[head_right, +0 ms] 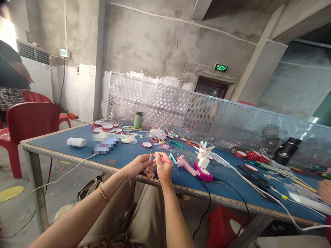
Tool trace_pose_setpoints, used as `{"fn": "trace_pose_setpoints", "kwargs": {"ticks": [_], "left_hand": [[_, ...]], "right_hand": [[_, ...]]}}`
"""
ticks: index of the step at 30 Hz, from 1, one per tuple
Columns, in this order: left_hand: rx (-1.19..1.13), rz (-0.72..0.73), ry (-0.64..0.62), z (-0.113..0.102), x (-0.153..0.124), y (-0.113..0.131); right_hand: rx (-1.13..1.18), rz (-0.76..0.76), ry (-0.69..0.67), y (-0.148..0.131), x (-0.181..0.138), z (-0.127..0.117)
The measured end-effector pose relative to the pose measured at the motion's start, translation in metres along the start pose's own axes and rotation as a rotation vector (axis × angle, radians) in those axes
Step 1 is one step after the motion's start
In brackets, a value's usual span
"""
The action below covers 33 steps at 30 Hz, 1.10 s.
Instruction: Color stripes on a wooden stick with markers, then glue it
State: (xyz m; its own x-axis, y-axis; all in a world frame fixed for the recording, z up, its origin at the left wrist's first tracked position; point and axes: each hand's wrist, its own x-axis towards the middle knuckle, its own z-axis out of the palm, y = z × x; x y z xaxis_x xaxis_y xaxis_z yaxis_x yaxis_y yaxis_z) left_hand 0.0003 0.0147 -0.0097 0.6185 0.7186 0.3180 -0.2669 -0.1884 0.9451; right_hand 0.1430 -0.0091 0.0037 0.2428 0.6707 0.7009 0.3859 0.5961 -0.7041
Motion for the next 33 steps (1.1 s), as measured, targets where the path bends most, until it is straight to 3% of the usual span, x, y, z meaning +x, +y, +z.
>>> {"fn": "trace_pose_setpoints", "kwargs": {"ticks": [33], "left_hand": [[0.013, -0.007, 0.002, 0.0007, -0.0002, 0.0014]], "right_hand": [[0.025, 0.005, -0.008, -0.0001, 0.0000, -0.0005]]}}
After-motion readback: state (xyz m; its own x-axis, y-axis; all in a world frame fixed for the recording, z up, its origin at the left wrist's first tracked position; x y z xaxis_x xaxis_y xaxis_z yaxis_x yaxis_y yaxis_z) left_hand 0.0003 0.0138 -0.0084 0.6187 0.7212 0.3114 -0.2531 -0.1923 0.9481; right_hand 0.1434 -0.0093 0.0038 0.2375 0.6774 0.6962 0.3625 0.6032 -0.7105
